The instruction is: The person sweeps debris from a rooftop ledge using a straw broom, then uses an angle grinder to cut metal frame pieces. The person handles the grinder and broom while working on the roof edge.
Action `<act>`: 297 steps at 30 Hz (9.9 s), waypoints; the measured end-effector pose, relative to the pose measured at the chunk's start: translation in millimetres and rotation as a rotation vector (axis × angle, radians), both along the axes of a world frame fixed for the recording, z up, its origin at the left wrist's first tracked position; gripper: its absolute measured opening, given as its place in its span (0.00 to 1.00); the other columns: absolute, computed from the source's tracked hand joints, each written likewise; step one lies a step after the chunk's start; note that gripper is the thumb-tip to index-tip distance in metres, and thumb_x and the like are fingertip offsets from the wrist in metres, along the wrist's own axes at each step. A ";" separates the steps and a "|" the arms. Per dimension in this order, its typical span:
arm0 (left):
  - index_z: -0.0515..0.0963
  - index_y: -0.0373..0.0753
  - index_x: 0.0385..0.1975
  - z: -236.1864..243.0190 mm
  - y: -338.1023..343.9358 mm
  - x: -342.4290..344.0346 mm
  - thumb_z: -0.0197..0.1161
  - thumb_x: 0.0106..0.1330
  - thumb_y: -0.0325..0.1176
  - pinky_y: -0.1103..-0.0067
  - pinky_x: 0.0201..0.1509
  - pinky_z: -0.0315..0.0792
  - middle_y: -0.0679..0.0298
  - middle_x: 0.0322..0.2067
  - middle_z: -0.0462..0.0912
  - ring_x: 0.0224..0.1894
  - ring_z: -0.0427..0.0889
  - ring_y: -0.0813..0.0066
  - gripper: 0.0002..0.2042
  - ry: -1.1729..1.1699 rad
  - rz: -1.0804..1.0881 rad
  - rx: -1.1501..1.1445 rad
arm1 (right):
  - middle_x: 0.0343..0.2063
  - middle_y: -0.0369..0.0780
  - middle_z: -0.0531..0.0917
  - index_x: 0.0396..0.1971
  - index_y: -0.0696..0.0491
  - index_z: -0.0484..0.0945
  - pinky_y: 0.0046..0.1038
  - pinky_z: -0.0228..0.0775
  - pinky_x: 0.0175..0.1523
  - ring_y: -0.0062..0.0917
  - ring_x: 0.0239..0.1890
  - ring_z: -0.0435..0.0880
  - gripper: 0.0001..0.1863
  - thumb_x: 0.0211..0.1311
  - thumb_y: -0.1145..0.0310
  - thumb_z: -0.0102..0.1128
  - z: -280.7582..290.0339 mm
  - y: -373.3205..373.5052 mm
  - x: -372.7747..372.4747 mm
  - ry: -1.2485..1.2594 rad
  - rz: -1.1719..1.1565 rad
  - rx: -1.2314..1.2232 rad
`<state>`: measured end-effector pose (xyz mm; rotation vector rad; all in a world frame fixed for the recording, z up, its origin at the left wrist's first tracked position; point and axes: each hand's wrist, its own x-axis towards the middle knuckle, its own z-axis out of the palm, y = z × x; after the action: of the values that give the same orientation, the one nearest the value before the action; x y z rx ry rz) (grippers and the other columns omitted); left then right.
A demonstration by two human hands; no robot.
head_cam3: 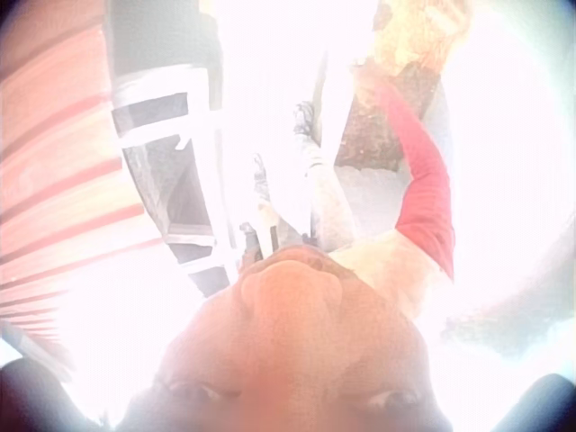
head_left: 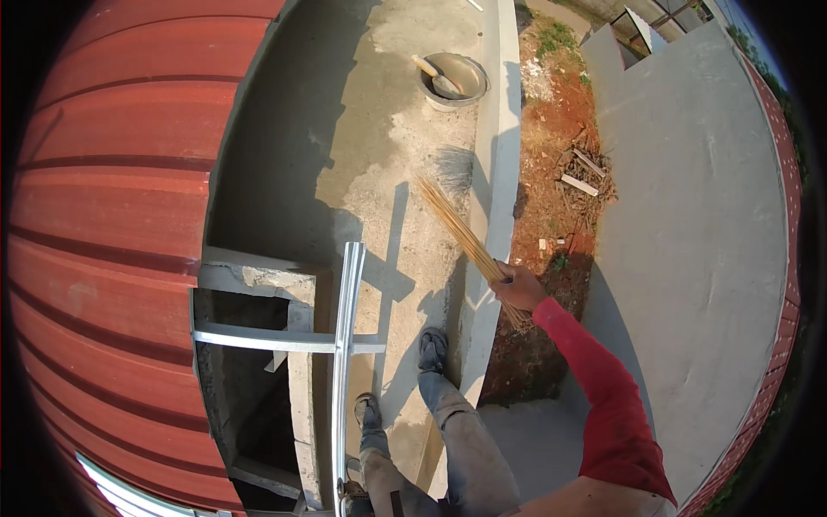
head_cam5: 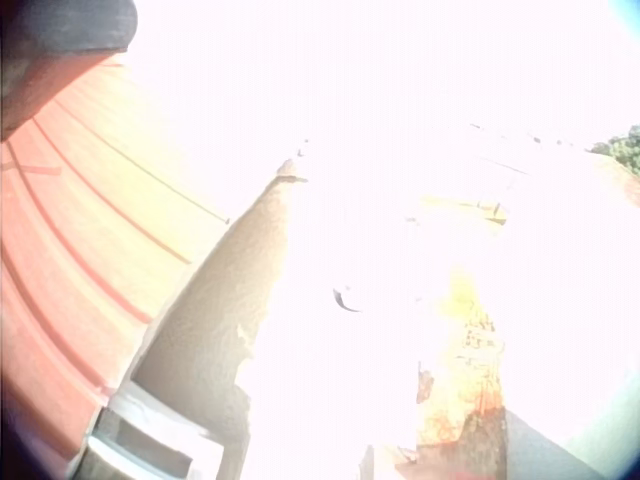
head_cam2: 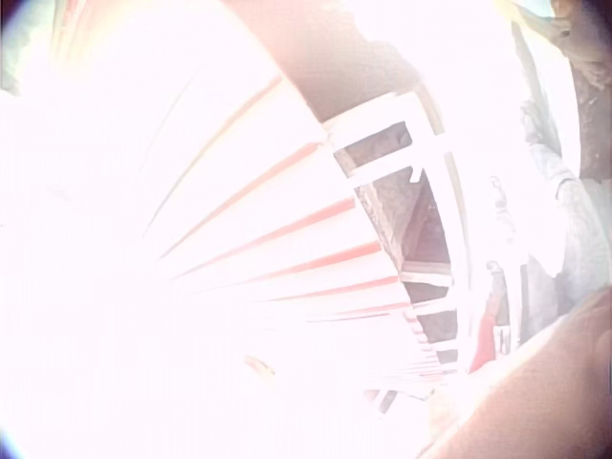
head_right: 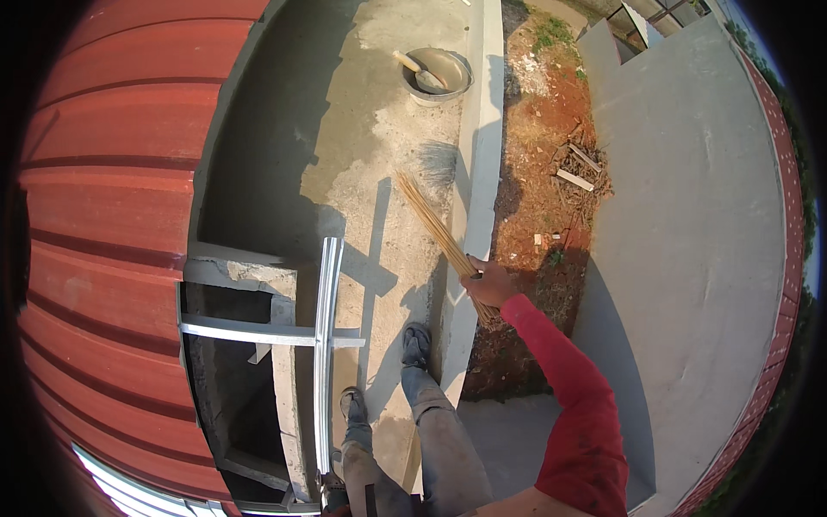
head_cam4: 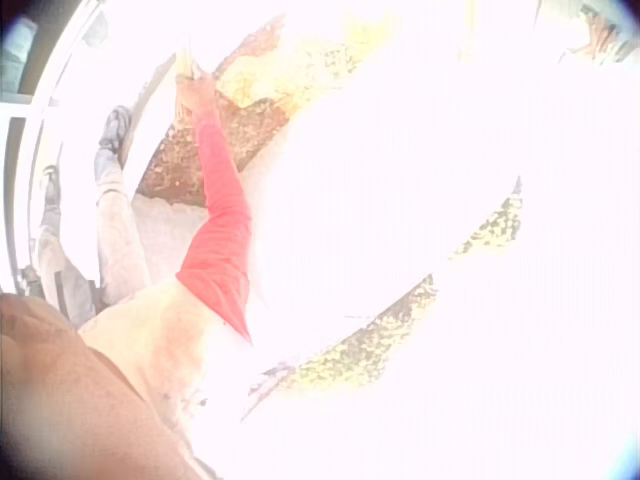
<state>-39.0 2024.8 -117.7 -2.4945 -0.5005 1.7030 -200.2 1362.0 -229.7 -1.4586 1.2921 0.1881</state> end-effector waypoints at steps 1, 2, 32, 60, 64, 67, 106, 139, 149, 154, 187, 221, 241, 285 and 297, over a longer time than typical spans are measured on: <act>0.70 0.23 0.55 23.6 12.6 -9.4 0.73 0.41 0.55 0.70 0.49 0.75 0.46 0.47 0.79 0.46 0.82 0.59 0.46 -0.008 0.027 0.024 | 0.25 0.45 0.84 0.54 0.62 0.75 0.28 0.79 0.35 0.23 0.24 0.84 0.27 0.55 0.64 0.64 18.5 38.1 -4.1 0.003 0.049 0.231; 0.69 0.23 0.55 37.6 21.4 -15.3 0.74 0.40 0.56 0.70 0.49 0.75 0.46 0.47 0.79 0.46 0.81 0.59 0.47 -0.018 0.066 0.027 | 0.23 0.44 0.83 0.53 0.63 0.76 0.27 0.78 0.32 0.20 0.21 0.83 0.27 0.54 0.65 0.65 30.3 66.6 -2.7 0.010 0.097 0.470; 0.62 0.22 0.62 71.3 -69.5 -52.7 0.71 0.40 0.58 0.67 0.63 0.67 0.37 0.57 0.71 0.59 0.73 0.49 0.53 0.009 0.067 0.080 | 0.35 0.43 0.86 0.57 0.47 0.76 0.32 0.74 0.48 0.28 0.37 0.86 0.29 0.54 0.55 0.63 -119.7 71.3 13.3 0.327 0.906 0.586; 0.75 0.28 0.47 36.5 -179.4 25.3 0.71 0.44 0.54 0.69 0.45 0.75 0.46 0.39 0.82 0.39 0.83 0.58 0.37 -0.007 0.521 -0.199 | 0.47 0.54 0.81 0.58 0.60 0.71 0.34 0.74 0.52 0.39 0.48 0.83 0.28 0.62 0.59 0.60 -27.0 -75.8 188.5 0.022 0.330 -0.224; 0.75 0.27 0.45 39.1 -186.6 -9.3 0.72 0.45 0.53 0.66 0.43 0.75 0.46 0.37 0.83 0.39 0.83 0.54 0.35 -0.082 0.485 -0.106 | 0.32 0.44 0.84 0.58 0.51 0.74 0.27 0.76 0.37 0.23 0.25 0.82 0.29 0.60 0.52 0.62 -63.8 -61.4 301.6 -0.073 0.521 0.001; 0.73 0.26 0.48 42.4 -219.6 -36.1 0.70 0.47 0.52 0.64 0.48 0.74 0.41 0.40 0.82 0.44 0.82 0.47 0.36 -0.015 0.366 -0.075 | 0.24 0.40 0.83 0.57 0.46 0.76 0.25 0.75 0.32 0.22 0.20 0.80 0.26 0.60 0.51 0.61 -112.5 -100.9 323.4 0.018 0.592 0.210; 0.73 0.28 0.48 69.6 -347.7 5.6 0.68 0.51 0.49 0.64 0.51 0.73 0.41 0.42 0.81 0.46 0.81 0.48 0.32 -0.075 0.273 -0.024 | 0.36 0.45 0.85 0.41 0.50 0.81 0.41 0.76 0.46 0.39 0.40 0.85 0.18 0.58 0.53 0.60 -54.1 -386.2 283.2 0.616 0.851 -0.435; 0.76 0.33 0.48 -25.7 -384.5 388.6 0.53 0.64 0.37 0.58 0.47 0.76 0.44 0.43 0.81 0.46 0.80 0.46 0.17 0.474 -0.653 -0.286 | 0.34 0.54 0.83 0.52 0.58 0.67 0.45 0.75 0.44 0.50 0.36 0.84 0.29 0.53 0.59 0.63 121.3 -1.9 80.6 0.516 -0.439 0.668; 0.77 0.38 0.43 11.5 -643.8 427.4 0.66 0.57 0.43 0.80 0.29 0.73 0.66 0.28 0.80 0.24 0.79 0.76 0.19 0.403 -0.127 0.019 | 0.20 0.44 0.81 0.28 0.60 0.78 0.34 0.72 0.23 0.31 0.18 0.81 0.12 0.55 0.64 0.57 -172.9 111.4 67.2 0.615 -1.963 0.633; 0.77 0.34 0.44 35.0 -664.3 488.4 0.66 0.56 0.43 0.79 0.31 0.74 0.62 0.32 0.82 0.27 0.81 0.75 0.21 0.291 -0.348 -0.003 | 0.31 0.60 0.82 0.37 0.65 0.79 0.39 0.75 0.44 0.51 0.37 0.84 0.24 0.45 0.60 0.60 -147.6 -195.7 271.0 0.458 -1.457 0.246; 0.68 0.23 0.53 16.2 -730.2 477.7 0.71 0.49 0.50 0.70 0.51 0.74 0.46 0.42 0.80 0.44 0.81 0.56 0.39 0.264 -1.290 -0.147 | 0.18 0.42 0.79 0.34 0.59 0.76 0.34 0.73 0.20 0.31 0.17 0.80 0.13 0.57 0.63 0.58 -71.7 100.6 226.4 0.179 -2.130 0.848; 0.68 0.23 0.54 9.0 -713.2 429.3 0.74 0.47 0.49 0.72 0.47 0.74 0.46 0.47 0.77 0.45 0.80 0.59 0.40 0.147 -0.576 -0.210 | 0.29 0.46 0.83 0.56 0.58 0.68 0.34 0.76 0.39 0.33 0.32 0.86 0.28 0.57 0.61 0.59 62.4 -219.3 246.1 -0.203 -1.197 0.185; 0.72 0.33 0.48 93.0 -551.7 172.9 0.72 0.50 0.45 0.66 0.45 0.73 0.49 0.36 0.82 0.38 0.83 0.55 0.30 -0.146 -0.468 -0.296 | 0.36 0.44 0.85 0.56 0.45 0.75 0.36 0.75 0.47 0.41 0.40 0.84 0.27 0.55 0.57 0.61 -45.7 -180.0 93.8 0.196 0.483 0.531; 0.63 0.29 0.58 17.8 -597.2 40.3 0.70 0.53 0.49 0.64 0.52 0.72 0.43 0.44 0.79 0.47 0.80 0.50 0.39 0.079 0.120 -0.680 | 0.17 0.36 0.80 0.45 0.52 0.82 0.27 0.75 0.20 0.22 0.15 0.80 0.15 0.63 0.60 0.58 -57.8 -287.6 137.9 0.140 -0.165 0.029; 0.62 0.25 0.59 24.9 -609.2 62.9 0.72 0.53 0.44 0.65 0.51 0.72 0.43 0.42 0.79 0.46 0.80 0.50 0.40 -0.023 0.039 -0.898 | 0.25 0.40 0.86 0.41 0.50 0.84 0.27 0.79 0.28 0.27 0.20 0.85 0.16 0.54 0.60 0.60 -95.0 -298.6 110.9 0.513 0.227 0.097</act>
<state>23.9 1415.6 -92.7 -3.0444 0.3172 2.2742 -89.3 1063.4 -324.7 -1.5246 1.4903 0.8071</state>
